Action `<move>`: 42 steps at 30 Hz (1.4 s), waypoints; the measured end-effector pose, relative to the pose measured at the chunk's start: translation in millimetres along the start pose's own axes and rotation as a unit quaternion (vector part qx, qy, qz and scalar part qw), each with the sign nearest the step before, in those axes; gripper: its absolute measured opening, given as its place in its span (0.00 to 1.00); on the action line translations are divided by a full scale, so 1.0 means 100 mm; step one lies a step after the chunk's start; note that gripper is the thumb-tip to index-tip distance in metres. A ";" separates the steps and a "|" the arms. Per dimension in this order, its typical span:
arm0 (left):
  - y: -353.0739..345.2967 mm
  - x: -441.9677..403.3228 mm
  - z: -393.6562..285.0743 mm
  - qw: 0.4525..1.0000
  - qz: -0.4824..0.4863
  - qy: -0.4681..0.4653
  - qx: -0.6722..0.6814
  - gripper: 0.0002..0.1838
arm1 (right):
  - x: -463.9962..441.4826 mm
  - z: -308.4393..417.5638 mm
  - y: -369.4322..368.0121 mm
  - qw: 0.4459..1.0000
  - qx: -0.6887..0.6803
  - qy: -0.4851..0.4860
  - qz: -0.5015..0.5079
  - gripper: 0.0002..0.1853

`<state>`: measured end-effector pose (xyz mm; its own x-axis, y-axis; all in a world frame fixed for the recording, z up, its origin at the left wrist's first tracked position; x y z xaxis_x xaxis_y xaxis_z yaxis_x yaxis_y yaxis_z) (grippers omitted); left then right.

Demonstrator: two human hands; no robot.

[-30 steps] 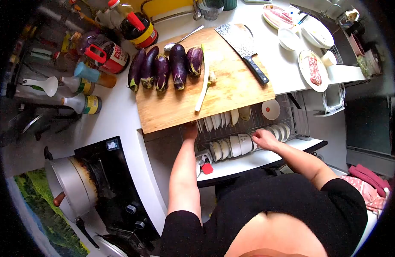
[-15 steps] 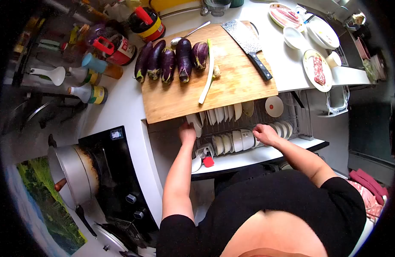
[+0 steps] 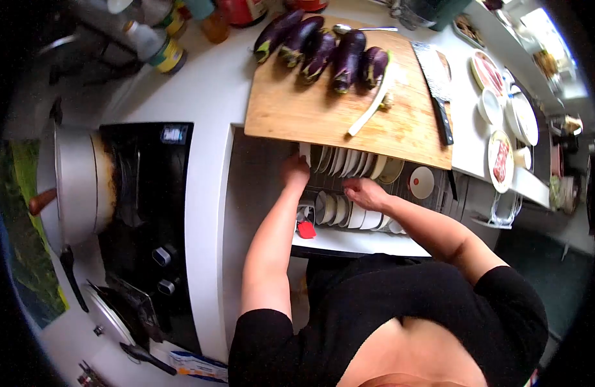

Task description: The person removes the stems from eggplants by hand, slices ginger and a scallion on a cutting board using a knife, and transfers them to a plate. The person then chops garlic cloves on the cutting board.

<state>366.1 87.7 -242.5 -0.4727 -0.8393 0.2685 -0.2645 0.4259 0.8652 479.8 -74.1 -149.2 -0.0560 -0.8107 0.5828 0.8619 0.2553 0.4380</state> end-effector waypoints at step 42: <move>0.29 0.53 -0.98 0.968 -0.155 -0.175 0.097 0.10 | -0.32 -0.30 0.07 0.998 -0.040 -0.050 -0.005 0.19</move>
<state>415.3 22.4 -161.6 -0.5917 -0.7858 -0.1798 -0.5756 0.2557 0.7768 502.9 -61.9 -185.6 -0.1110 -0.7560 0.6451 0.8980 0.2018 0.3910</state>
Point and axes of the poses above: each hand's wrist, its own x-axis away from the middle knuckle, its own y-axis out of the back of the hand, z = x × y, the point moved 10 cm from there along -x, towards the middle knuckle, and after that the axes turned 5 degrees about -x, right-handed, at the moved point
